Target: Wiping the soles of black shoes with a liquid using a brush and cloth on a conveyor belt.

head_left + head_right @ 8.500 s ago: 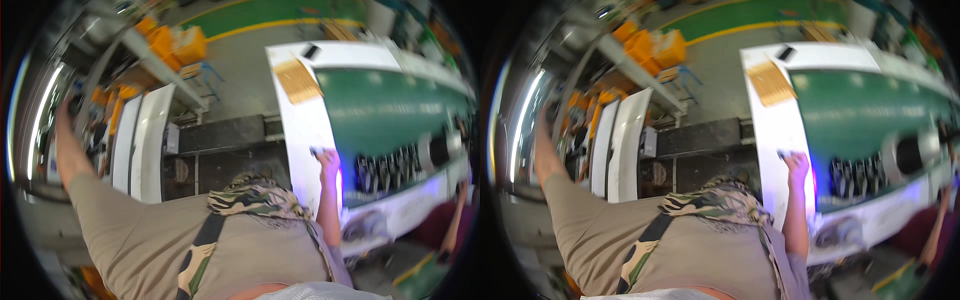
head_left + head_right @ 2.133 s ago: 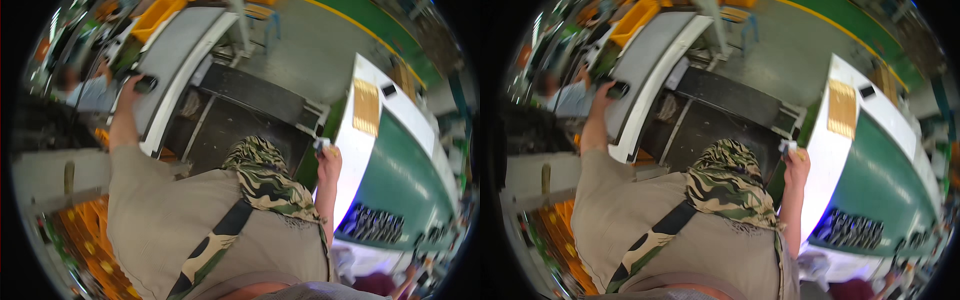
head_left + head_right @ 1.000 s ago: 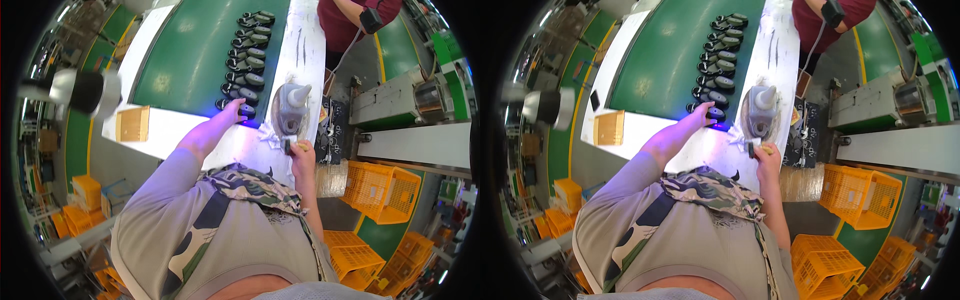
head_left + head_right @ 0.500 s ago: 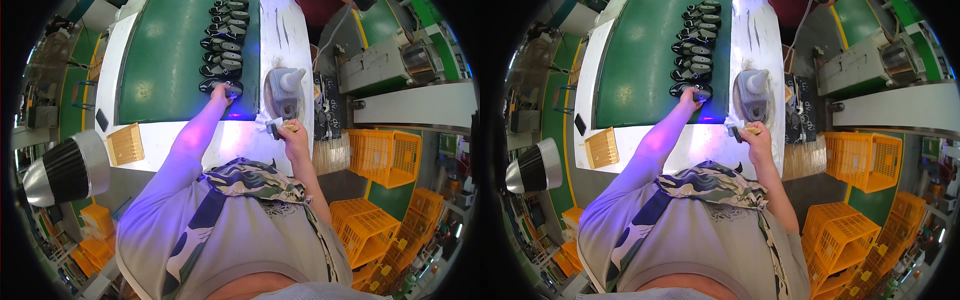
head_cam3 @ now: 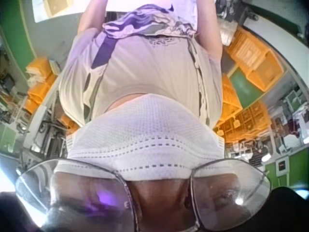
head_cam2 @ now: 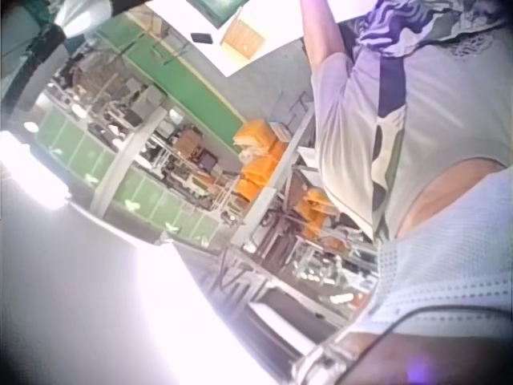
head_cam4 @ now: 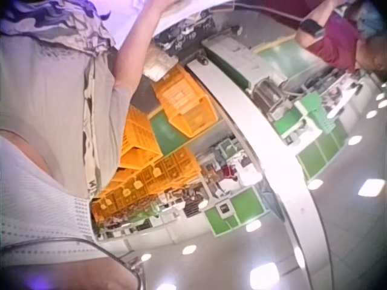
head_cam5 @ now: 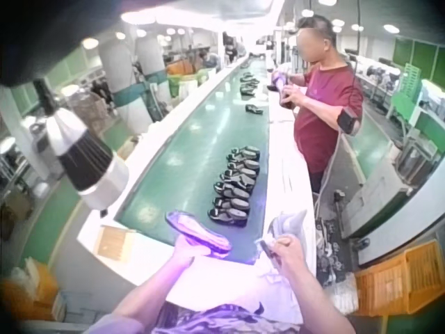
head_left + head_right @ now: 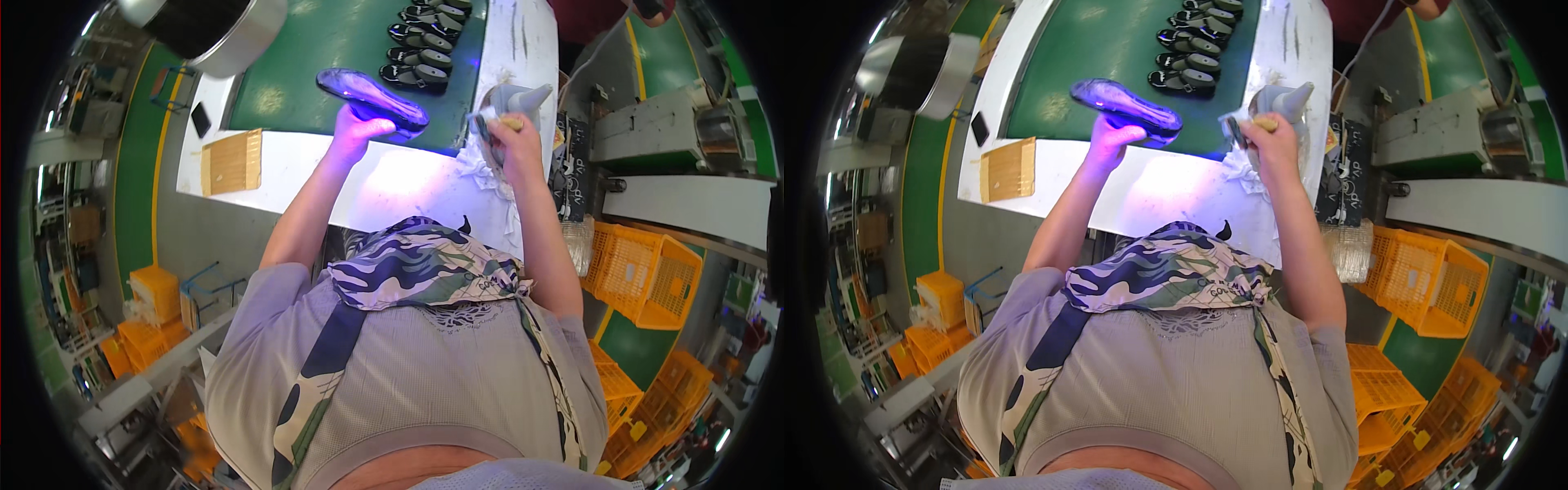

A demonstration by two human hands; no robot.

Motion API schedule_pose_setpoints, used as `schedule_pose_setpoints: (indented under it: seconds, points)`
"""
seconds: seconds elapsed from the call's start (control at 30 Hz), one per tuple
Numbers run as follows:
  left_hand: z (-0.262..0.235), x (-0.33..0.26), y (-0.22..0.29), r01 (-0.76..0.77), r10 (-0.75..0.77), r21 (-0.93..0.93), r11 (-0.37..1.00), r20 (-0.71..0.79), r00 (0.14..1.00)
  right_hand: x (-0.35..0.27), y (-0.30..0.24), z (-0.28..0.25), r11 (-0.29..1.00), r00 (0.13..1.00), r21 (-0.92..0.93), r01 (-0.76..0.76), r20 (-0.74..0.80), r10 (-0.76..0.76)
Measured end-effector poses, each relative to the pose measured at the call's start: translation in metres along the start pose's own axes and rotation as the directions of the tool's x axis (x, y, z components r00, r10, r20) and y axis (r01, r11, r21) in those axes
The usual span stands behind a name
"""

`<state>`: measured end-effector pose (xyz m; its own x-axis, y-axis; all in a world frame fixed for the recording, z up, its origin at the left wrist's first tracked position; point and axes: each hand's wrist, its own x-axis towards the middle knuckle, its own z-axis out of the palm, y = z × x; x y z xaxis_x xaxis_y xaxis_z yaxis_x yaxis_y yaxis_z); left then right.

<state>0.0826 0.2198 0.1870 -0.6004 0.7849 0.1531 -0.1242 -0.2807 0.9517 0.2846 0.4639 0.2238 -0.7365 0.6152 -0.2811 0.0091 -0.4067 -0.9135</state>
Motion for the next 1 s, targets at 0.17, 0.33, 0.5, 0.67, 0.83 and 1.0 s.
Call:
schedule_pose_setpoints:
  seconds: [0.17, 0.33, 0.5, 0.67, 0.83, 1.0]
  points:
    - [0.019, -0.035, 0.064, -0.436, 0.539, 0.761, 0.481, 0.135, 0.831, 0.020, -0.021, 0.069, 0.983, 0.908, 0.053, 0.178, 0.377, -0.185]
    - [0.042, -0.069, 0.109, -0.429, 0.569, 0.879, 0.209, 0.247, 0.784, 0.012, -0.025, 0.121, 0.979, 0.837, 0.069, 0.191, 0.509, -0.199]
    - [0.055, -0.094, 0.119, -0.353, 0.598, 0.925, 0.138, 0.206, 0.775, 0.003, -0.015, 0.142, 0.972, 0.757, 0.029, 0.234, 0.621, -0.201]
    - [0.065, -0.112, 0.118, -0.238, 0.600, 0.965, 0.111, 0.126, 0.790, -0.011, -0.005, 0.143, 0.988, 0.689, 0.142, 0.062, 0.710, -0.145]
    - [0.065, -0.126, 0.106, -0.100, 0.602, 0.989, 0.110, 0.014, 0.799, -0.028, -0.006, 0.141, 0.977, 0.570, 0.092, -0.194, 0.821, 0.036]
    - [0.070, -0.145, 0.101, 0.029, 0.532, 0.993, 0.114, -0.085, 0.842, -0.039, -0.019, 0.146, 0.982, 0.506, 0.118, -0.148, 0.862, -0.027]
